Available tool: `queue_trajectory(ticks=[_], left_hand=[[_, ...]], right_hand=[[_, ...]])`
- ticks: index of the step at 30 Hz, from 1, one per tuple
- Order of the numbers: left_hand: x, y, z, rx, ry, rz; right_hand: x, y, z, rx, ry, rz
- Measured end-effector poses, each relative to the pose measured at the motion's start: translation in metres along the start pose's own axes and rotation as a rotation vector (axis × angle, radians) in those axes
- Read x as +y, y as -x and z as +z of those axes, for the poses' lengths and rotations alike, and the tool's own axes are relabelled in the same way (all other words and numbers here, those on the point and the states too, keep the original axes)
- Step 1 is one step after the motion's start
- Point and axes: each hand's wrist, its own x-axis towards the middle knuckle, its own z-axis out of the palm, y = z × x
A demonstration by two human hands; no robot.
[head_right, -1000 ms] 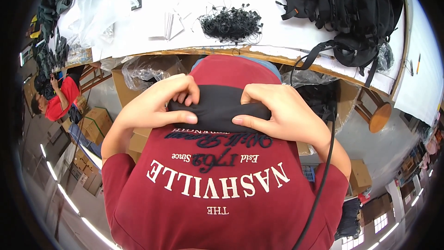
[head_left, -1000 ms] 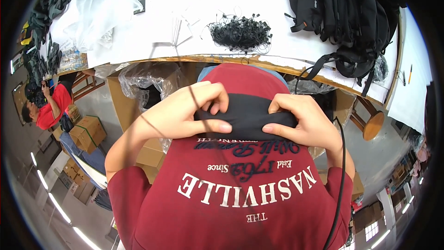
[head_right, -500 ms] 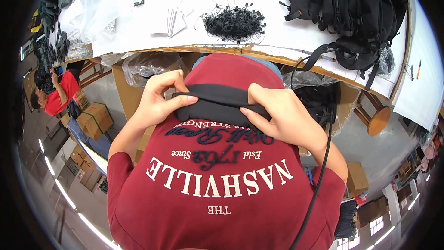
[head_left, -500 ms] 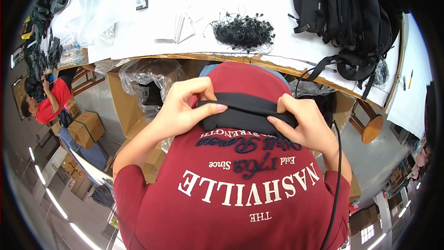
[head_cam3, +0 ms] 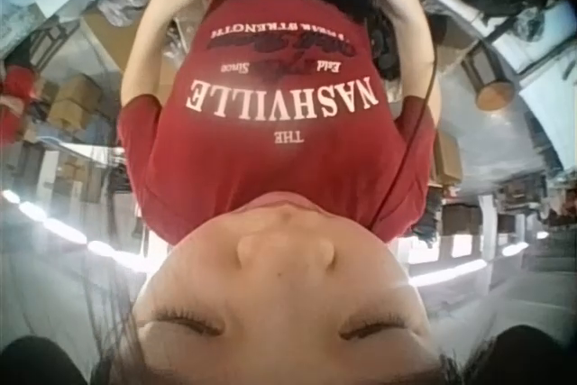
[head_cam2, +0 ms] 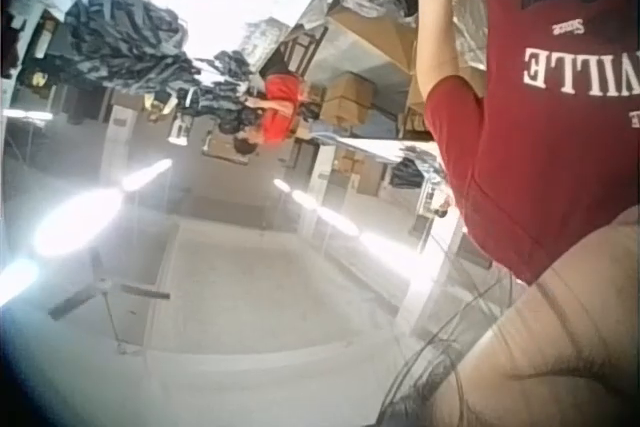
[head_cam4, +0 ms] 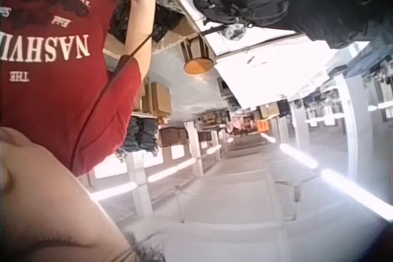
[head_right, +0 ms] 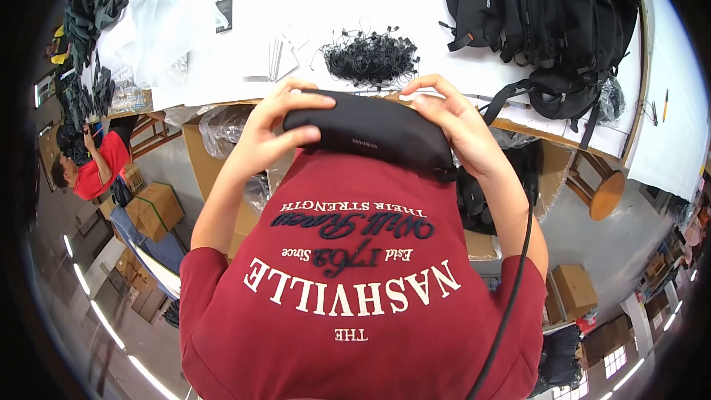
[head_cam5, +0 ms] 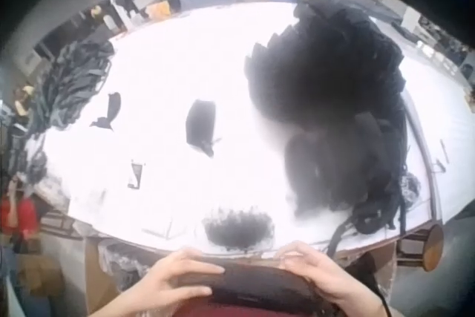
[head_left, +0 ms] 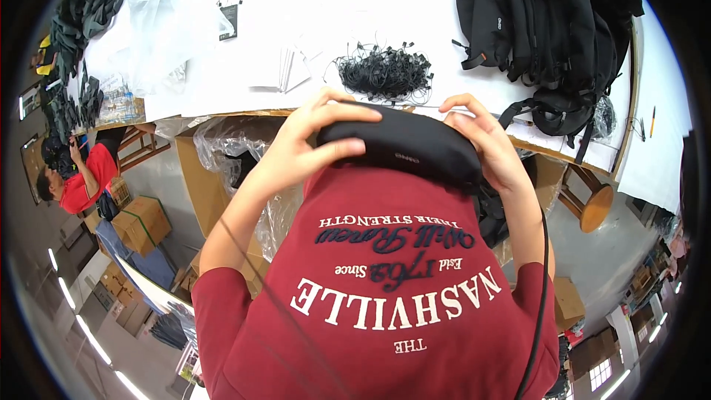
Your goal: The recorder is sorting and stacking black fabric pouch covers on a workbench.
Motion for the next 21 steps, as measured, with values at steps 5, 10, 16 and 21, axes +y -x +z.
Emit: queue_trajectory(ticks=[5,10,16,21], left_hand=[[-0.014,-0.01,-0.004,0.13,0.092,-0.097],[-0.019,-0.009,-0.006,0.139,0.162,-0.161],[-0.022,0.0,-0.014,0.077,0.116,-0.197],[0.01,0.009,-0.02,-0.025,0.11,-0.229]], right_hand=[[-0.007,0.003,0.012,-0.021,0.337,-0.311],[-0.006,0.0,0.013,0.155,0.65,-0.483],[-0.008,0.008,0.015,0.119,0.864,-0.52],[-0.023,0.033,0.03,0.013,0.95,-0.411]])
